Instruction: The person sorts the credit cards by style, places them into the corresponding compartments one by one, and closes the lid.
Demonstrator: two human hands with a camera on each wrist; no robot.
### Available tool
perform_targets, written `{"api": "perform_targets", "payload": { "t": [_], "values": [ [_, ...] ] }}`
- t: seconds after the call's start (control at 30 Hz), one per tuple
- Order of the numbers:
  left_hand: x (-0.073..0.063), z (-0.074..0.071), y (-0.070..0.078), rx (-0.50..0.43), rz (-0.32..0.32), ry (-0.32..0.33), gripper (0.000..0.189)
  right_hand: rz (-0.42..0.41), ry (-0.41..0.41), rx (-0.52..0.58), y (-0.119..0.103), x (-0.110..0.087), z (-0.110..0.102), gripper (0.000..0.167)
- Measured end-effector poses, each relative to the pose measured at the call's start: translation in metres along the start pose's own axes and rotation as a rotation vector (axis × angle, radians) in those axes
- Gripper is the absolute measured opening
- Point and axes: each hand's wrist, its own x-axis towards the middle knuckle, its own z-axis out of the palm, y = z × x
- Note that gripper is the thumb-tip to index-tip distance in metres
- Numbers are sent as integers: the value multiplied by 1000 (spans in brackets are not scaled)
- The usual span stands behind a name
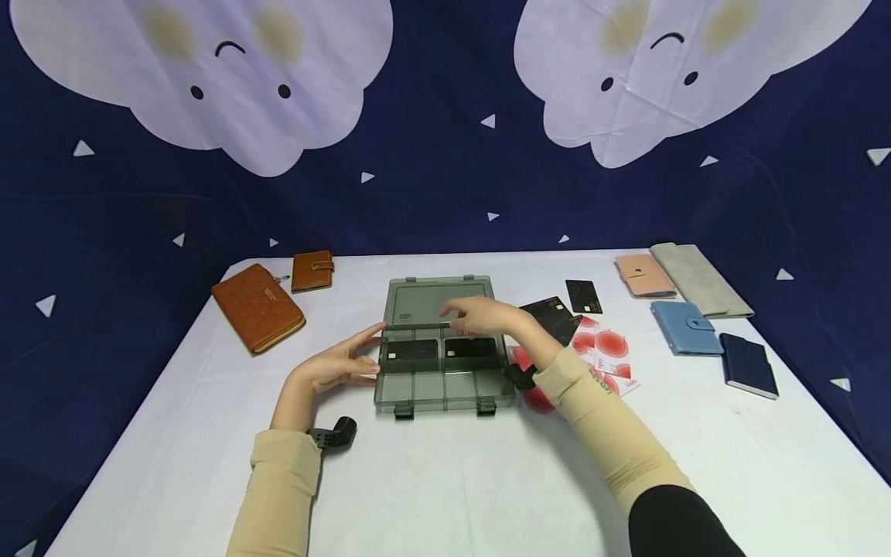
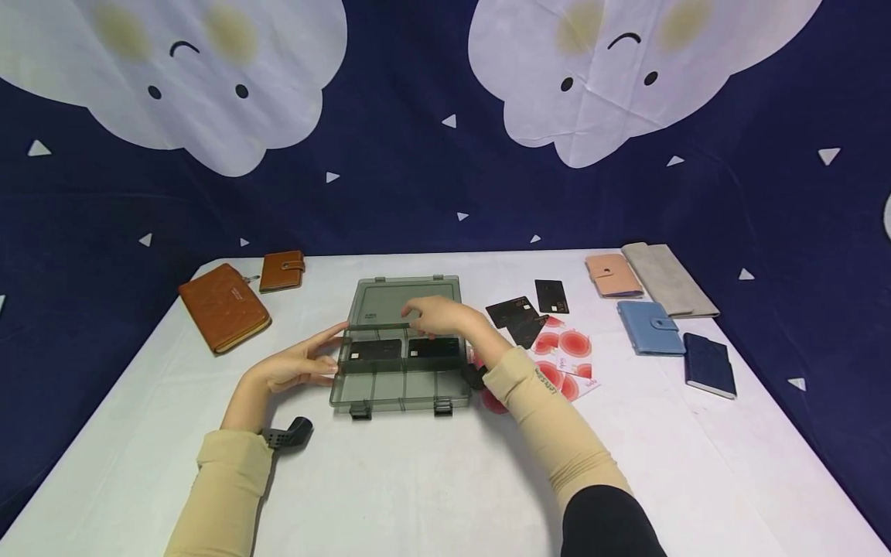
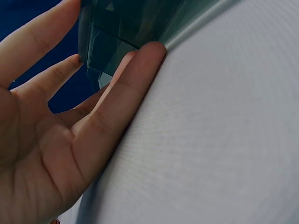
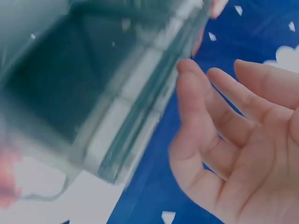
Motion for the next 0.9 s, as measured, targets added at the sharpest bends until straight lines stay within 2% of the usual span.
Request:
{"api": "perform_targets", "payload": {
  "t": [0.17,0.23,0.37,0.6,0.77,0.9],
  "values": [
    [-1,0,0,3,6,-2,88,-11,171,68,26,-14,-17,35],
    [-2,0,0,3,6,-2,88,12,231,68,38,-19,-23,35],
    [-1,0,0,3,5,-1,88,112,314,22,66,-27,-33,37],
    [0,-1,-2,11,12,-9,88,312,331,-91,101,-36,-41,47],
    [0,-2,-2,14,19,-17,87,545,324,-105,110,-40,-40,70],
    [0,-2,-2,15,16,-17,88,640,311,-137,113,-38,-37,86]
  ]
}}
